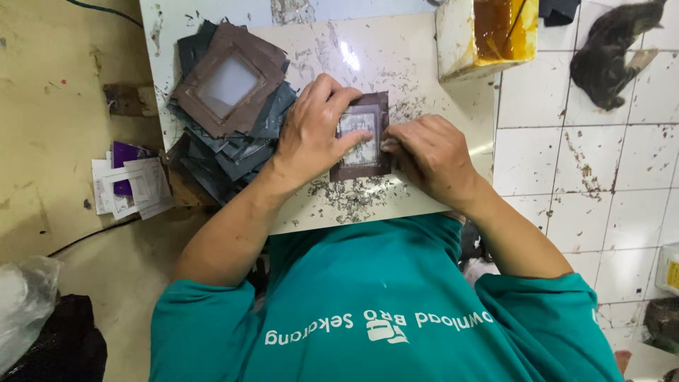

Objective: Applying glue to the edges of small rectangular frames and stacking them

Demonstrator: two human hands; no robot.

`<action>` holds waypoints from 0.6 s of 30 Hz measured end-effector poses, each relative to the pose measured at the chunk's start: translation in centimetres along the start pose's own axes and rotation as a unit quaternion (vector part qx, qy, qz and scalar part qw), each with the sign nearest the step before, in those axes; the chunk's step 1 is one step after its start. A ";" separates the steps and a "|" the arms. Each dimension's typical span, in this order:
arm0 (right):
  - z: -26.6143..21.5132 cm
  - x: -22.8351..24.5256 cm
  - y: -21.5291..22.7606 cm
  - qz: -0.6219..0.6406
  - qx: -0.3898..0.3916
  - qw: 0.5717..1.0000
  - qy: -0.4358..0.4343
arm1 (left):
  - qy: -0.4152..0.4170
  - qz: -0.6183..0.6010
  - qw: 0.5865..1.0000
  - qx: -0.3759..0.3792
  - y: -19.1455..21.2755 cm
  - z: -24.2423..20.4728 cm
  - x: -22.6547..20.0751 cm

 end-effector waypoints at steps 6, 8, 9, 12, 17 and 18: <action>-0.5 1.3 0.9 0.058 0.079 0.995 0.002 | -0.039 0.066 0.996 -0.042 -0.5 -0.5 0.1; -0.1 0.9 1.9 0.067 0.074 0.995 -0.021 | -0.043 0.067 0.996 -0.049 -0.9 -0.6 0.3; 0.0 0.5 2.4 0.077 0.071 0.994 -0.045 | -0.046 0.066 0.995 -0.055 -1.0 -0.7 0.4; 0.6 0.5 2.8 0.084 0.037 0.994 -0.052 | -0.049 0.067 0.995 -0.054 -0.9 -0.7 0.4; 0.5 2.0 1.2 0.030 0.018 0.999 0.012 | -0.034 0.063 0.997 -0.040 -0.3 -0.4 -0.1; 0.5 2.4 1.0 0.026 0.025 0.999 0.022 | -0.033 0.062 0.997 -0.036 -0.1 -0.4 -0.2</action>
Point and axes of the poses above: each hand's wrist, its own z-axis towards the middle knuckle, its own y-axis out of the back of the hand, x = y × z, the point moved 10 cm from there along z, towards the middle knuckle, and after that the axes turned 9 degrees about -x, right-handed, at the moved point
